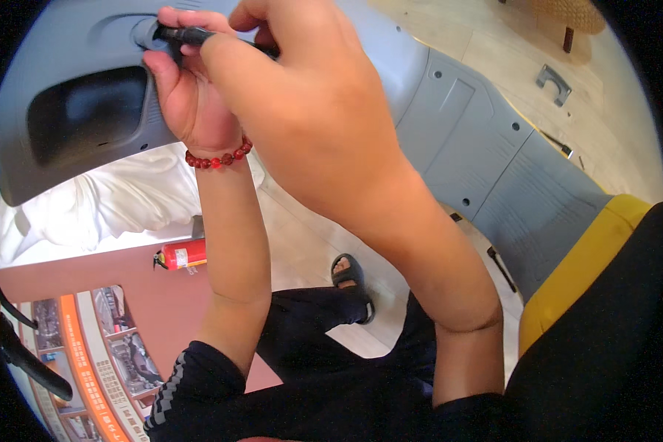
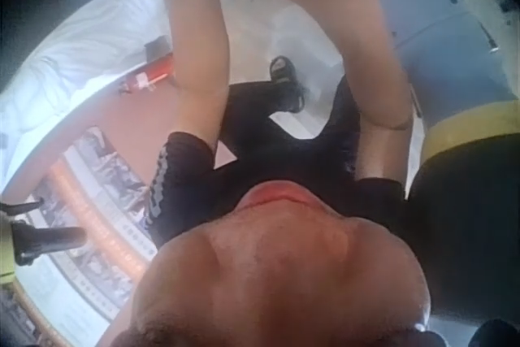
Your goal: Repairing a component on a motorcycle using hand tools.
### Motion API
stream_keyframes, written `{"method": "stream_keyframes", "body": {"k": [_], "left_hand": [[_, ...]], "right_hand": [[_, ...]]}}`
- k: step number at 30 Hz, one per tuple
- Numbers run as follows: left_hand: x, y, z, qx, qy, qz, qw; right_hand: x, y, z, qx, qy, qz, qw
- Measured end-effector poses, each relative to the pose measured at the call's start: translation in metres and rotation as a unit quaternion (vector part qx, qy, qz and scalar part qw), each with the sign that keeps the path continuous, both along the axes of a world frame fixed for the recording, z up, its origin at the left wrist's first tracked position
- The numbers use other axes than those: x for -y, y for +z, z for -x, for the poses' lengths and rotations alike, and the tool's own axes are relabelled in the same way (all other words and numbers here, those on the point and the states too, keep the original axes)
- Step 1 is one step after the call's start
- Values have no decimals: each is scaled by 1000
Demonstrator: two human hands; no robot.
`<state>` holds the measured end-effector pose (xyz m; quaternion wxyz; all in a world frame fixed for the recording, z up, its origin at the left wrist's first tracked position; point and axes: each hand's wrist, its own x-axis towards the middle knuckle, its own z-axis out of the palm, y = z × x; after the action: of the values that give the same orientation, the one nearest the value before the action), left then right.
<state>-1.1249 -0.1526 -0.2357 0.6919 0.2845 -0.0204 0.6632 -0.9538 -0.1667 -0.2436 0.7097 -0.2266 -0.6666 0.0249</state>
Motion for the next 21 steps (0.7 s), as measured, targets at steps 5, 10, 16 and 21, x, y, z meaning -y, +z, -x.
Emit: {"method": "stream_keyframes", "body": {"k": [5,10,16,21], "left_hand": [[-5,-2,3,-2,-43,-19,999],[-2,0,5,23,11,31,999],[-10,-3,7,-42,-6,-40,998],[-11,-5,7,-68,-17,-59,996]], "right_hand": [[-1,-17,-6,102,21,140,985],[9,-5,-14,38,147,225,963],[1,37,-26,-112,368,572,724],[-7,18,-19,42,243,349,904]]}}
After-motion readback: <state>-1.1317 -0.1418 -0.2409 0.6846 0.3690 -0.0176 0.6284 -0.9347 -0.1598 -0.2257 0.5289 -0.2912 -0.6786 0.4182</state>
